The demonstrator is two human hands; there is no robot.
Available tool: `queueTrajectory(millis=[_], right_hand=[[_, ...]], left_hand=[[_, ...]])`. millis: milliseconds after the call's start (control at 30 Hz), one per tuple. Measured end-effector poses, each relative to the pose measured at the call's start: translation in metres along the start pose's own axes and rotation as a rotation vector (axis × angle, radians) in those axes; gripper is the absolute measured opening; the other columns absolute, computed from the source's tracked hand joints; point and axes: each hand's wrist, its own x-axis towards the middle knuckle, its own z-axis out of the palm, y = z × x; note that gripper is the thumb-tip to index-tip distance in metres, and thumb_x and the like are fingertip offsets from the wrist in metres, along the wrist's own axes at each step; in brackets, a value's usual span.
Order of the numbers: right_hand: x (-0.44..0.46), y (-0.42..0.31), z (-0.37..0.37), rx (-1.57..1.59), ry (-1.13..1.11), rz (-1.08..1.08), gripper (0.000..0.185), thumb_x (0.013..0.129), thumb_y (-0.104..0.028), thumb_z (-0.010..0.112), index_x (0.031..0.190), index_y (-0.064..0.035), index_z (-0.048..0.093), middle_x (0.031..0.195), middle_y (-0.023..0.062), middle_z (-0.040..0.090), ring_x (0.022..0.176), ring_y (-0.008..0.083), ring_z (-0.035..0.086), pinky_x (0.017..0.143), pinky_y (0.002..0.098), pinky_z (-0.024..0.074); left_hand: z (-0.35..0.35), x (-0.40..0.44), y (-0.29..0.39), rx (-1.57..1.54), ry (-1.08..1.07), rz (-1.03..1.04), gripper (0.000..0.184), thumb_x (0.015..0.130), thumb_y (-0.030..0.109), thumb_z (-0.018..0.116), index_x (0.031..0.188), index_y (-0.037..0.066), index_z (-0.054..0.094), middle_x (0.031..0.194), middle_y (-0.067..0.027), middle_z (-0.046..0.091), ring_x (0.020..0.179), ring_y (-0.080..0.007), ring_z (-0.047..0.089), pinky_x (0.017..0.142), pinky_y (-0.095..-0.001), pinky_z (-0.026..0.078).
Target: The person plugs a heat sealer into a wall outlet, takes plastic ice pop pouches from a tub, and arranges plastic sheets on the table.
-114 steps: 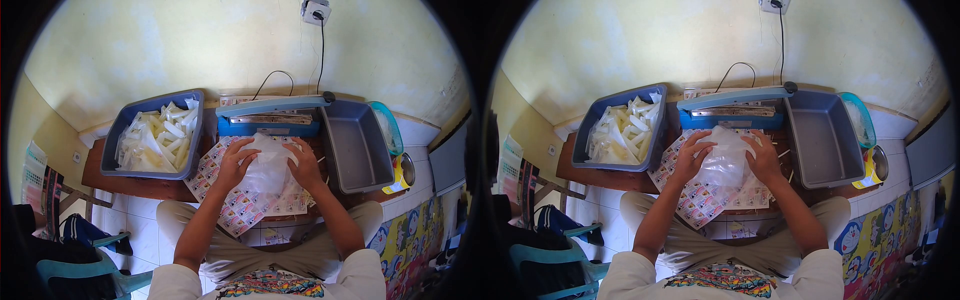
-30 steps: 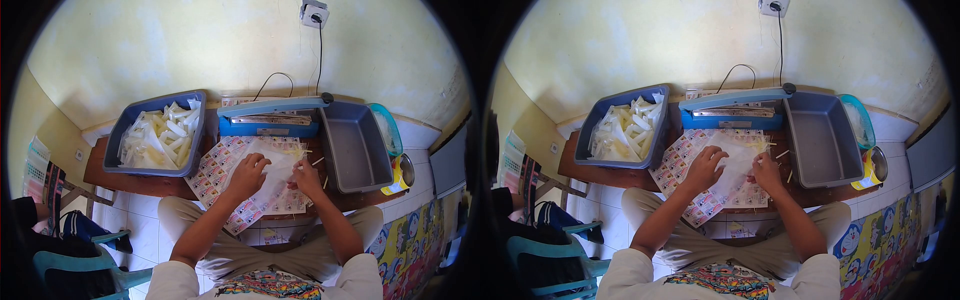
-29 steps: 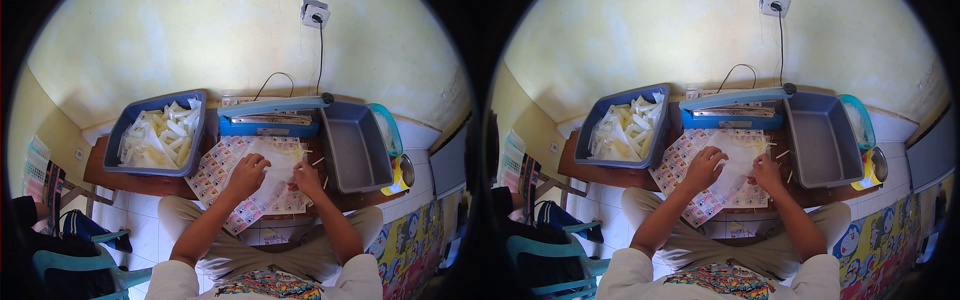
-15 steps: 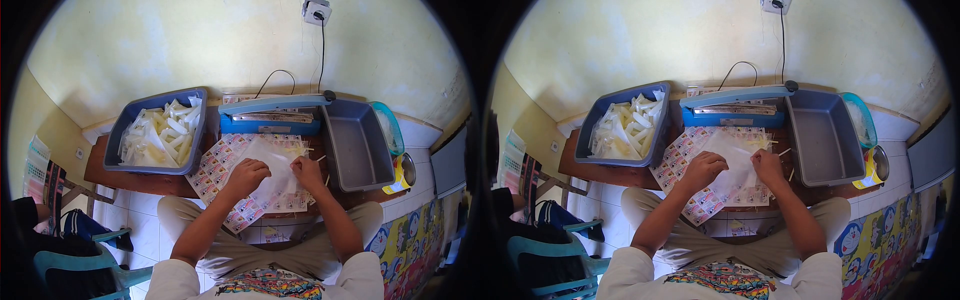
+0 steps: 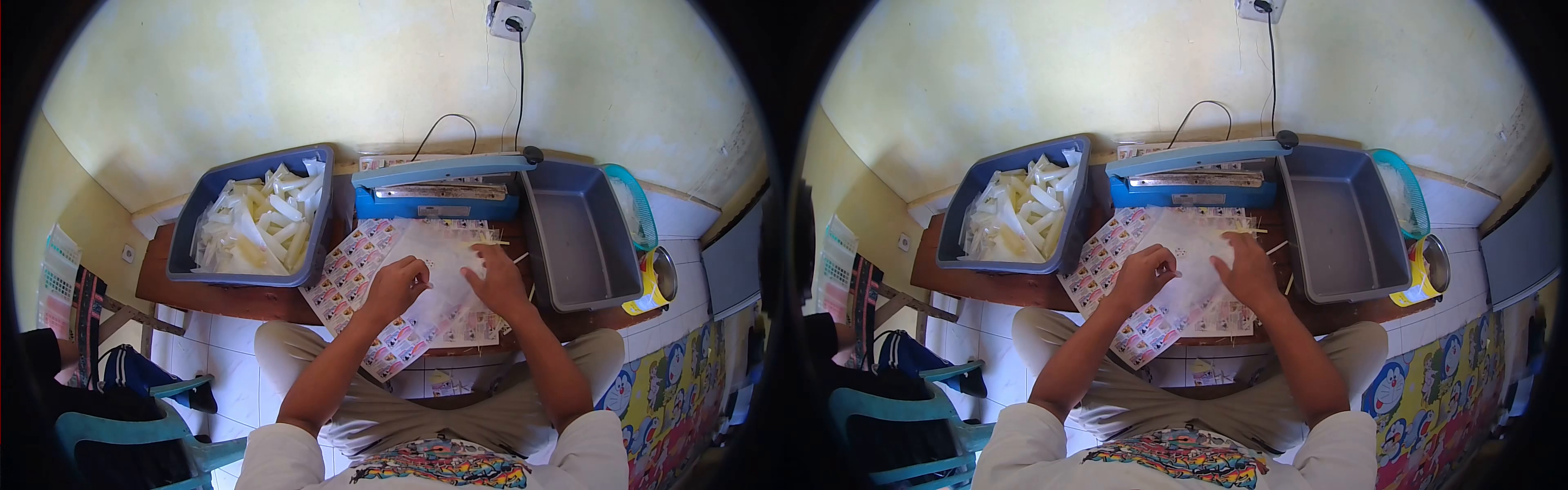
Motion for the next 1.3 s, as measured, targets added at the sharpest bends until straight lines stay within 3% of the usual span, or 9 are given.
queueTrajectory(millis=[133, 333, 400, 533, 767, 933, 1067, 1133, 1300], right_hand=[[0.000, -0.025, -0.011, 0.159, -0.267, -0.227, 0.037, 0.091, -0.029, 0.085, 0.117, -0.0053, 0.074, 0.111, 0.0136, 0.077, 0.104, 0.0337, 0.075, 0.092, 0.0440, 0.0590], [0.007, -0.005, 0.001, 0.235, -0.186, -0.127, 0.020, 0.088, -0.016, 0.085, 0.101, -0.0035, 0.078, 0.093, 0.0110, 0.079, 0.084, 0.0277, 0.077, 0.079, 0.0391, 0.0603], [0.007, -0.007, 0.000, 0.254, -0.179, -0.095, 0.019, 0.087, -0.013, 0.086, 0.101, -0.0036, 0.077, 0.093, 0.0118, 0.079, 0.084, 0.0268, 0.077, 0.078, 0.0381, 0.0602], [0.006, -0.009, -0.002, 0.258, -0.145, -0.120, 0.020, 0.082, -0.004, 0.087, 0.097, -0.0036, 0.075, 0.089, 0.0126, 0.077, 0.081, 0.0243, 0.076, 0.075, 0.0369, 0.0597], [0.003, -0.004, 0.002, 0.169, -0.198, -0.126, 0.022, 0.081, -0.004, 0.088, 0.094, -0.0026, 0.071, 0.080, 0.0083, 0.071, 0.070, 0.0190, 0.070, 0.067, 0.0324, 0.0553], [0.007, -0.016, -0.009, 0.318, -0.190, 0.152, 0.017, 0.085, -0.006, 0.085, 0.094, -0.0035, 0.071, 0.078, 0.0094, 0.069, 0.070, 0.0209, 0.067, 0.068, 0.0354, 0.0546], [0.008, -0.003, -0.010, 0.225, -0.123, 0.060, 0.013, 0.087, -0.003, 0.080, 0.095, -0.0048, 0.070, 0.082, 0.0093, 0.069, 0.074, 0.0251, 0.070, 0.069, 0.0397, 0.0555], [0.008, 0.004, -0.008, 0.006, -0.080, -0.167, 0.014, 0.086, 0.001, 0.073, 0.096, -0.0075, 0.068, 0.087, 0.0096, 0.069, 0.081, 0.0312, 0.071, 0.072, 0.0446, 0.0564], [0.002, -0.002, -0.013, -0.130, -0.160, -0.096, 0.019, 0.084, 0.003, 0.070, 0.097, -0.0099, 0.067, 0.089, 0.0098, 0.067, 0.088, 0.0353, 0.071, 0.075, 0.0481, 0.0570]], left_hand=[[0.004, 0.005, 0.000, -0.098, 0.009, -0.060, 0.030, 0.080, 0.009, 0.093, 0.091, 0.005, 0.065, 0.089, -0.0093, 0.070, 0.072, -0.0263, 0.070, 0.069, -0.0383, 0.057], [-0.006, 0.010, 0.009, -0.086, -0.041, -0.014, 0.036, 0.080, 0.017, 0.095, 0.091, 0.004, 0.063, 0.078, -0.0083, 0.066, 0.065, -0.0226, 0.062, 0.063, -0.0378, 0.051], [-0.009, 0.010, 0.018, 0.000, -0.077, -0.117, 0.035, 0.083, 0.024, 0.096, 0.089, 0.005, 0.067, 0.067, -0.0020, 0.057, 0.056, -0.0144, 0.049, 0.056, -0.0334, 0.042], [-0.004, 0.011, 0.009, -0.023, -0.034, -0.087, 0.031, 0.087, 0.027, 0.093, 0.089, 0.006, 0.071, 0.061, -0.0006, 0.053, 0.054, -0.0139, 0.045, 0.054, -0.0340, 0.040], [0.001, 0.011, 0.007, 0.045, 0.133, 0.090, 0.025, 0.087, 0.022, 0.091, 0.094, 0.006, 0.073, 0.087, -0.0065, 0.067, 0.067, -0.0204, 0.064, 0.061, -0.0378, 0.052], [-0.008, 0.008, 0.018, 0.151, 0.125, 0.193, 0.028, 0.085, 0.012, 0.089, 0.108, 0.010, 0.072, 0.097, -0.0063, 0.068, 0.082, -0.0264, 0.073, 0.070, -0.0427, 0.058], [-0.006, 0.001, -0.002, 0.310, -0.032, 0.038, 0.035, 0.085, -0.001, 0.079, 0.115, 0.015, 0.070, 0.098, -0.0083, 0.067, 0.085, -0.0306, 0.072, 0.074, -0.0448, 0.058], [-0.010, 0.002, -0.001, 0.362, -0.049, -0.001, 0.036, 0.086, -0.003, 0.075, 0.116, 0.016, 0.070, 0.099, -0.0093, 0.067, 0.086, -0.0317, 0.073, 0.075, -0.0457, 0.058], [-0.014, -0.001, -0.002, 0.396, -0.001, -0.225, 0.036, 0.089, 0.002, 0.073, 0.121, 0.018, 0.068, 0.107, -0.0114, 0.066, 0.088, -0.0370, 0.072, 0.077, -0.0497, 0.059]])
